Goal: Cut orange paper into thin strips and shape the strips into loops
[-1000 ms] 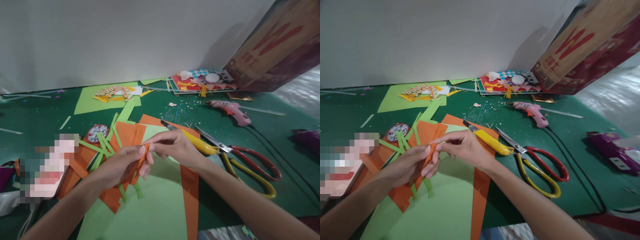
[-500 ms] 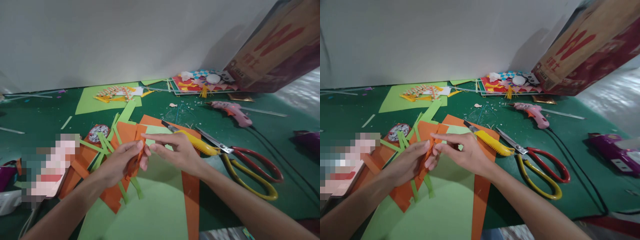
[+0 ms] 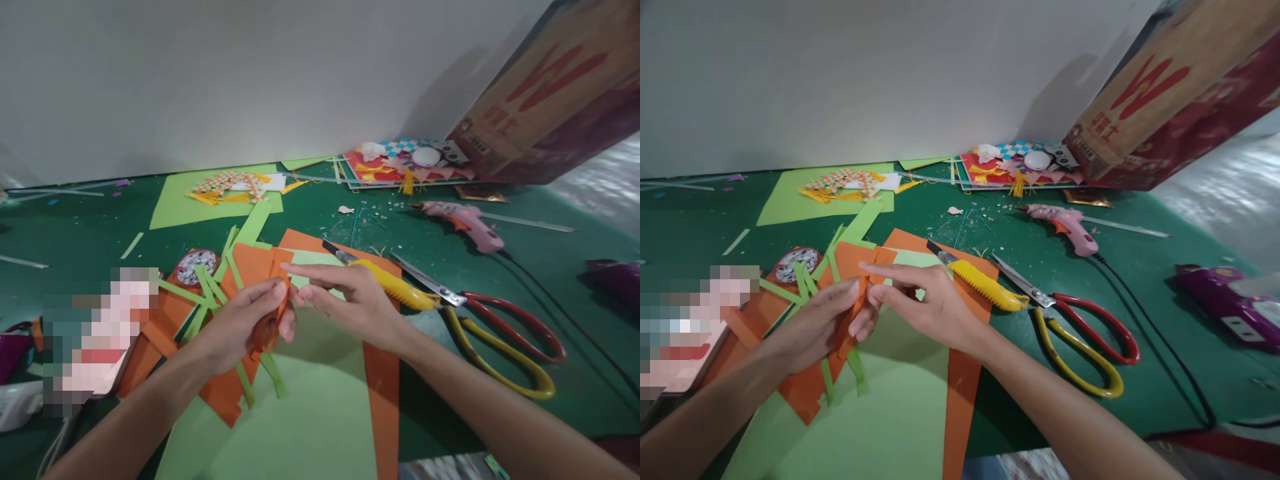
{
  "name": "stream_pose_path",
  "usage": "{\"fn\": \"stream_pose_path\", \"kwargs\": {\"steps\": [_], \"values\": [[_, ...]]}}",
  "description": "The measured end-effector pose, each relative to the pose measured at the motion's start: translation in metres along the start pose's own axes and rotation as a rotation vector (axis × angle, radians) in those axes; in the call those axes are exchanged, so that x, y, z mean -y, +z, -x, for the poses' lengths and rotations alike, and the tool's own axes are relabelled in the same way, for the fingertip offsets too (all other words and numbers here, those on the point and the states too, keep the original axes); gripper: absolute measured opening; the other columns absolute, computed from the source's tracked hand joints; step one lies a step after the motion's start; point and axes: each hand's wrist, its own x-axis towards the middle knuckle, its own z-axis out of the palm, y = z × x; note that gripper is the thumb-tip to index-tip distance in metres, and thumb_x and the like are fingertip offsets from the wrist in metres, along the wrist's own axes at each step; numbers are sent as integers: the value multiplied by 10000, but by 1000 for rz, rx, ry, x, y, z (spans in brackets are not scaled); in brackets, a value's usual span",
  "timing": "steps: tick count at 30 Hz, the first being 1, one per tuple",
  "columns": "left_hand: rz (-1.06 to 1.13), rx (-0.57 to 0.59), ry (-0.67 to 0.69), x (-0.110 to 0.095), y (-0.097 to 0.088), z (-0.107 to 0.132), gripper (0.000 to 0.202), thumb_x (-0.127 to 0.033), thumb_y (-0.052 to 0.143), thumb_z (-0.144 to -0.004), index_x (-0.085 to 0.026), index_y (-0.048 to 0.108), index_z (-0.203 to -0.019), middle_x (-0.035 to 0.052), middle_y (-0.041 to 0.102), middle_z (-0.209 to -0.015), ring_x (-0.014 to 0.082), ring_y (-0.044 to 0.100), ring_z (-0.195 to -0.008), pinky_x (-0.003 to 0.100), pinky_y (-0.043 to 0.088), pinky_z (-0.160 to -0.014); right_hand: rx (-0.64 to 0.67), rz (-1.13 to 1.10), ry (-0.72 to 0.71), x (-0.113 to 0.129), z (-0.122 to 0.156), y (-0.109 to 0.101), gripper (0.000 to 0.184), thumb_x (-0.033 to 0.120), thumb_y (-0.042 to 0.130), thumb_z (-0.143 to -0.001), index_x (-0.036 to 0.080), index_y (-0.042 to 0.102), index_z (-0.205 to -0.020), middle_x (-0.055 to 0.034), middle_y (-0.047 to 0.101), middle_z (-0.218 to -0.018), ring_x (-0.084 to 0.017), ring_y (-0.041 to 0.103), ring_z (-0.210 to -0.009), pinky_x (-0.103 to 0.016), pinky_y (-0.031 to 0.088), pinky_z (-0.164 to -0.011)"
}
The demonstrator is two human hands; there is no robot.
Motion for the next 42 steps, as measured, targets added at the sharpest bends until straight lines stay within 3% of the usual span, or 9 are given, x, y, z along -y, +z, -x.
{"fn": "stream_pose_path", "kwargs": {"steps": [8, 13, 17, 24, 42], "values": [[1, 0, -3, -2, 2, 1, 342, -494, 598, -822, -161, 573, -749, -37, 528, -527, 76, 485, -526, 181, 354, -532, 22, -46, 2, -1, 1, 0, 295, 289, 524, -849, 176, 719, -1039, 2, 571, -612, -77, 382, -496, -216, 335, -467], [3, 23, -22, 0, 0, 1, 320, -482, 578, -841, -167, 594, -785, -32, 532, -534, 87, 493, -535, 195, 351, -543, 20, -135, 68, -1, -1, -2, 316, 360, 545, -854, 164, 705, -1043, 27, 505, -541, -70, 367, -465, -214, 312, -444], [5, 67, -42, -1, 2, 1, 315, -471, 589, -834, -161, 605, -775, -31, 523, -526, 92, 489, -530, 211, 364, -568, 72, -282, 136, 1, -3, -3, 324, 431, 589, -823, 142, 726, -875, 3, 557, -574, -65, 396, -462, -214, 322, -422], [-46, 123, -39, -2, 0, 2, 304, -451, 563, -856, -163, 629, -784, -28, 524, -529, 92, 479, -536, 208, 362, -568, 125, -447, 186, 0, -4, -4, 234, 376, 677, -768, 144, 702, -745, 4, 601, -565, -63, 432, -477, -207, 350, -431], [-105, 75, -36, -6, 6, 1, 366, -517, 606, -795, -163, 675, -736, 2, 606, -548, 110, 502, -570, 217, 375, -604, 144, -463, 236, 0, -3, -3, 243, 335, 717, -738, 124, 647, -638, 6, 601, -533, -53, 441, -464, -200, 299, -430]]}}
